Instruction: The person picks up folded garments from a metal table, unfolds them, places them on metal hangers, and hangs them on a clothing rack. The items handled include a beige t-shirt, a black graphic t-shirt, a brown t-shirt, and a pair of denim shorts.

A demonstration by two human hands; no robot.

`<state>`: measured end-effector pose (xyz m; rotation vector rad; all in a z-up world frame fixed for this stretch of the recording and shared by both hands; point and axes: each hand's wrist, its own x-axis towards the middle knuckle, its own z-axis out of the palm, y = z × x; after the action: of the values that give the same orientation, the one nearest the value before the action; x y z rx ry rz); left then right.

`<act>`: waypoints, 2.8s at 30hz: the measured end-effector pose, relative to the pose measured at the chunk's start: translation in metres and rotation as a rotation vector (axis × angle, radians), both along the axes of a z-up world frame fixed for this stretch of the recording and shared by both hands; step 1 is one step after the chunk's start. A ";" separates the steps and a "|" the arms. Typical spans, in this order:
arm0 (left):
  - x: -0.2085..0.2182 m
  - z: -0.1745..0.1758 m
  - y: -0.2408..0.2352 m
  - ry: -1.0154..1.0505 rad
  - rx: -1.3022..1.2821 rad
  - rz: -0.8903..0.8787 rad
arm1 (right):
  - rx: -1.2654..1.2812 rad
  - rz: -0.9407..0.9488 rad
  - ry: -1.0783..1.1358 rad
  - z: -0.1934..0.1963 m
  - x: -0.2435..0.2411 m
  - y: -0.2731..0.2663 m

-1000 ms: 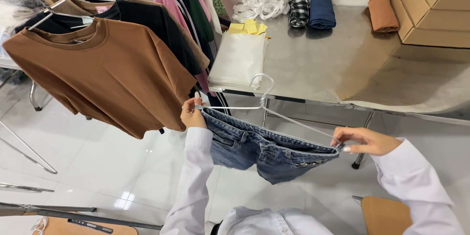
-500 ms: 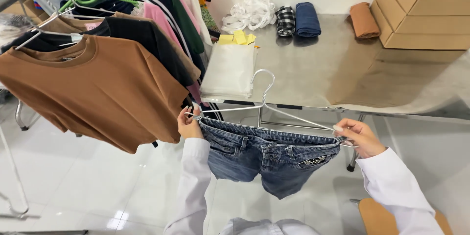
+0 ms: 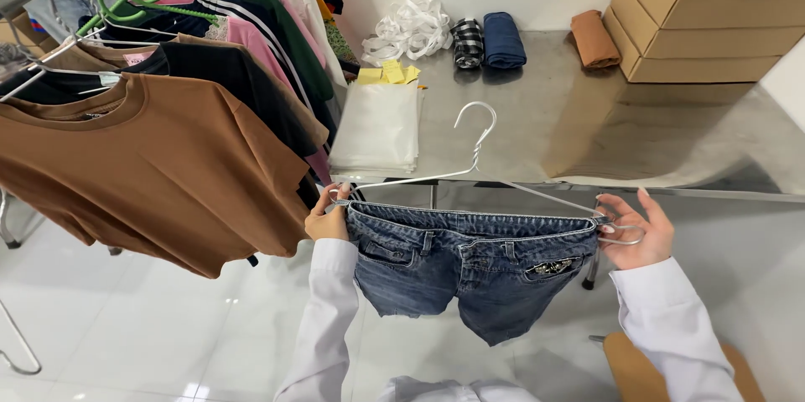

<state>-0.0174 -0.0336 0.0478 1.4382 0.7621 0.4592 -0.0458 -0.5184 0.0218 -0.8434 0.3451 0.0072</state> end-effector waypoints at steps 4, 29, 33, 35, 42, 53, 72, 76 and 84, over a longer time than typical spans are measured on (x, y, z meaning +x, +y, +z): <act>0.009 -0.013 0.000 -0.082 0.042 -0.047 | 0.032 -0.026 -0.018 -0.001 -0.007 -0.003; 0.055 -0.057 0.012 -0.160 0.054 -0.141 | -0.102 -0.143 -0.135 -0.009 -0.005 -0.012; 0.059 -0.052 0.008 -0.350 -0.081 -0.210 | -0.116 -0.135 -0.199 -0.017 0.008 -0.019; 0.056 -0.045 0.007 -0.322 -0.044 -0.204 | -0.138 -0.148 -0.211 -0.011 0.011 -0.015; 0.053 -0.055 0.016 -0.423 0.517 -0.098 | -0.316 -0.054 -0.306 -0.041 0.027 -0.044; 0.081 -0.079 0.001 -0.227 0.790 -0.210 | -1.165 0.835 -0.219 -0.024 0.014 -0.036; 0.047 -0.047 -0.058 -0.663 0.657 -0.351 | -0.982 0.447 -0.260 0.017 0.014 0.068; 0.054 -0.054 -0.055 -0.656 0.644 -0.316 | -1.037 0.435 -0.318 0.031 0.017 0.072; 0.058 -0.059 -0.053 -0.377 0.384 -0.374 | -1.143 0.538 -0.368 0.041 0.027 0.071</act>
<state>0.0406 -0.0869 -0.0109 1.7382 0.0951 0.5819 -0.0190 -0.4475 0.0632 -2.0159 -0.2918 0.1654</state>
